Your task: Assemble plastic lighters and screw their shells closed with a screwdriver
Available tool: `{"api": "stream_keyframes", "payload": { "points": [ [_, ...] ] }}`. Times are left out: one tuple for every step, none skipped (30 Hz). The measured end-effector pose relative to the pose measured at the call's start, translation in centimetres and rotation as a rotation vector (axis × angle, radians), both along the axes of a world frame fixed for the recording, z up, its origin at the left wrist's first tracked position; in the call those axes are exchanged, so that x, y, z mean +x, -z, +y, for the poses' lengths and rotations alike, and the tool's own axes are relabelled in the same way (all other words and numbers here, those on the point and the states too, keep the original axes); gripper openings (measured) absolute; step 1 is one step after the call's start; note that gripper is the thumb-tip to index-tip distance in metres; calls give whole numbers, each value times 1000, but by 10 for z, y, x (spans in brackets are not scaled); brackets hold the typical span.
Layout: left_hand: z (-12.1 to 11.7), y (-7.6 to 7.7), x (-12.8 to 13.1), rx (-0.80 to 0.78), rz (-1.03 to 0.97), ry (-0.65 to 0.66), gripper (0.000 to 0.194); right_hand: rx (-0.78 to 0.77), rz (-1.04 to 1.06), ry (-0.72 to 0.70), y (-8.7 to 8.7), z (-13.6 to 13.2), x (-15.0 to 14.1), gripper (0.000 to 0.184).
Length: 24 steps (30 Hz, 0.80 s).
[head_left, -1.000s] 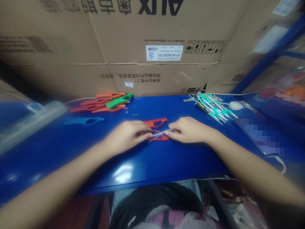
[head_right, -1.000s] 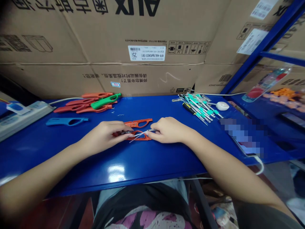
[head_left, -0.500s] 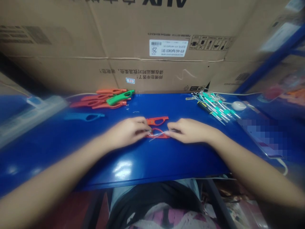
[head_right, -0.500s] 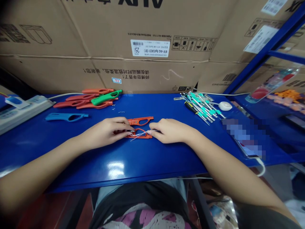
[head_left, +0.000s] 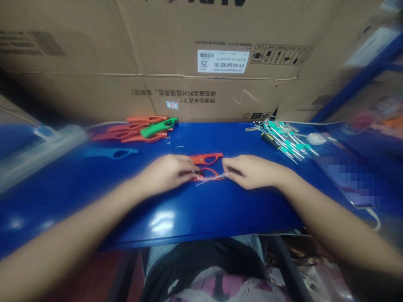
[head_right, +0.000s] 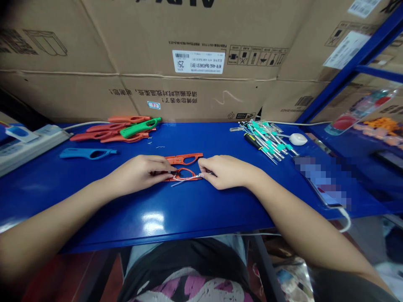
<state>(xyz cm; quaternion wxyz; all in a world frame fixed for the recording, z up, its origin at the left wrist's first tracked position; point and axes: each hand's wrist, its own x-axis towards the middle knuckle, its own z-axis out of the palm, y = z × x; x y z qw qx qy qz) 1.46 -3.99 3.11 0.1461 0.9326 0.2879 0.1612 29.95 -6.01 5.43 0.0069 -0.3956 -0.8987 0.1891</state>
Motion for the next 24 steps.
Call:
{"api": "stream_keyframes", "payload": {
  "points": [
    [0, 0, 0, 5, 4, -1, 21, 15, -3, -5, 0, 0, 0, 15],
    [0, 1, 0, 11, 5, -1, 20, 31, -2, -12, 1, 1, 0, 15],
    [0, 1, 0, 17, 4, -3, 20, 46, 3, -21, 1, 1, 1, 15],
    [0, 1, 1, 22, 1, -5, 20, 58, 10, -30, 1, 1, 1, 15],
    [0, 1, 1, 26, -3, -7, 19, 66, 16, -39, 1, 1, 1, 14],
    [0, 2, 1, 28, -8, -9, 19, 72, 18, -47, 1, 1, 1, 14],
    [0, 2, 1, 30, -12, -13, 18, 77, 17, -54, 0, 1, 1, 14],
    [-1, 2, 2, 31, -15, -15, 18, 84, 12, -61, -1, 0, 0, 14],
    [-1, 3, 2, 31, -19, -17, 18, 93, 4, -68, -2, 0, 0, 14],
    [-1, 3, 3, 30, -22, -20, 17, 101, -8, -73, -3, -1, -1, 15],
    [-1, 3, 3, 25, -26, -23, 17, 107, -21, -76, -3, -1, -1, 15],
    [-2, 3, 4, 18, -30, -27, 17, 108, -34, -76, -4, -1, -2, 16],
    [-2, 3, 4, 10, -35, -31, 17, 104, -46, -73, -5, -2, -2, 17],
    [-2, 3, 5, 0, -40, -37, 17, 98, -52, -69, -5, -2, -3, 18],
    [-3, 4, 6, -10, -47, -46, 17, 93, -54, -64, -5, -2, -3, 19],
    [-3, 4, 6, -19, -59, -54, 17, 93, -51, -59, -4, -1, -3, 20],
    [-3, 4, 7, -28, -73, -61, 17, 96, -48, -53, -4, -1, -2, 20],
    [-3, 4, 8, -35, -87, -67, 16, 105, -44, -47, -3, 0, -2, 20],
    [-3, 4, 9, -42, -97, -72, 16, 119, -44, -41, -3, 0, -2, 20],
    [-3, 4, 9, -48, -105, -77, 16, 137, -46, -36, -2, 1, -2, 21],
    [-3, 5, 9, -50, -108, -82, 16, 152, -48, -35, -2, 2, -1, 22],
    [-3, 5, 10, -51, -106, -87, 15, 162, -49, -39, -1, 2, -1, 23],
    [-4, 5, 10, -50, -101, -94, 15, 169, -50, -45, -1, 2, -1, 23],
    [-4, 4, 10, -47, -96, -100, 15, 171, -51, -53, -1, 3, -2, 23]
  ]
}}
